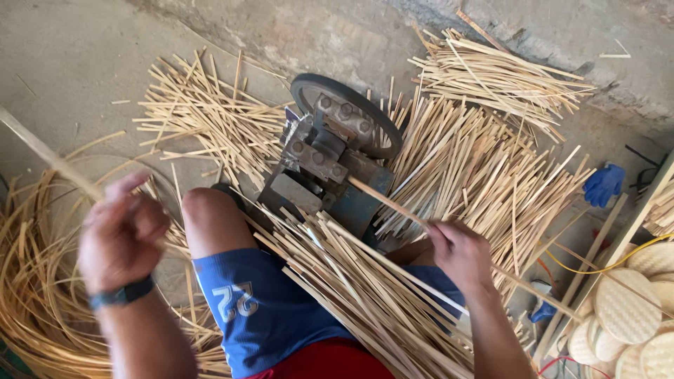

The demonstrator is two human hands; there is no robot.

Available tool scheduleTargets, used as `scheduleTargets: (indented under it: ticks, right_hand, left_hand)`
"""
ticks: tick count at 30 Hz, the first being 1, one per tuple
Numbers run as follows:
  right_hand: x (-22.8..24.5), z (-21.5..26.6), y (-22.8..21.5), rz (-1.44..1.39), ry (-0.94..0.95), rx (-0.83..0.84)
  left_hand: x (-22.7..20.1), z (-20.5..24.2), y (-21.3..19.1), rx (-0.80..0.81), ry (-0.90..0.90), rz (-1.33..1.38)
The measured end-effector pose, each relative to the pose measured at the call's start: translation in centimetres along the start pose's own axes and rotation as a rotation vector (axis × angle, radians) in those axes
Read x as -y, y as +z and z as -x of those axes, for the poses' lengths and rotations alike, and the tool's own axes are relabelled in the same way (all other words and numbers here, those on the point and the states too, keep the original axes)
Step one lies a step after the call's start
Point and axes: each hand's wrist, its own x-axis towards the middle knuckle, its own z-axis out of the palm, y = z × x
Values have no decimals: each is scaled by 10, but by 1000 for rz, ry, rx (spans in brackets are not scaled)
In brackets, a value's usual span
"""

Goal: The person uses a machine to split thin bamboo strips into narrower pieces, feeding the strips through the machine and pulling them out from the other side.

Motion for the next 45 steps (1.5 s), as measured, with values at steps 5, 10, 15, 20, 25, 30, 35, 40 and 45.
scheduleTargets:
  ticks: [5, 10, 15, 20, 25, 30, 35, 40, 45]
  right_hand:
    - [22, -52, 35, -35, 176, 233]
    - [16, -51, 62, -60, -47, 38]
    - [4, -19, 62, -118, 147, 130]
    - [17, 12, 54, -120, 176, 447]
    - [46, 8, 26, -158, 200, 333]
    - [101, -25, -20, 39, -329, -298]
    - [153, -50, -54, 311, -538, -364]
    - [117, -35, -40, 54, -437, 9]
    - [40, -18, -33, -365, -140, 31]
  left_hand:
    - [61, -83, 57, -339, -182, -465]
    - [104, -137, 82, -212, -98, -485]
    - [122, -152, 59, -140, 76, -336]
    - [128, -161, 52, -85, 182, -429]
    - [95, -153, 61, -186, 252, -388]
    - [50, -82, 90, 321, 415, -1103]
    - [97, -9, 168, 779, 311, -974]
    - [102, -1, 161, 973, 214, -1162]
    - [57, -21, 104, 379, 696, -1666]
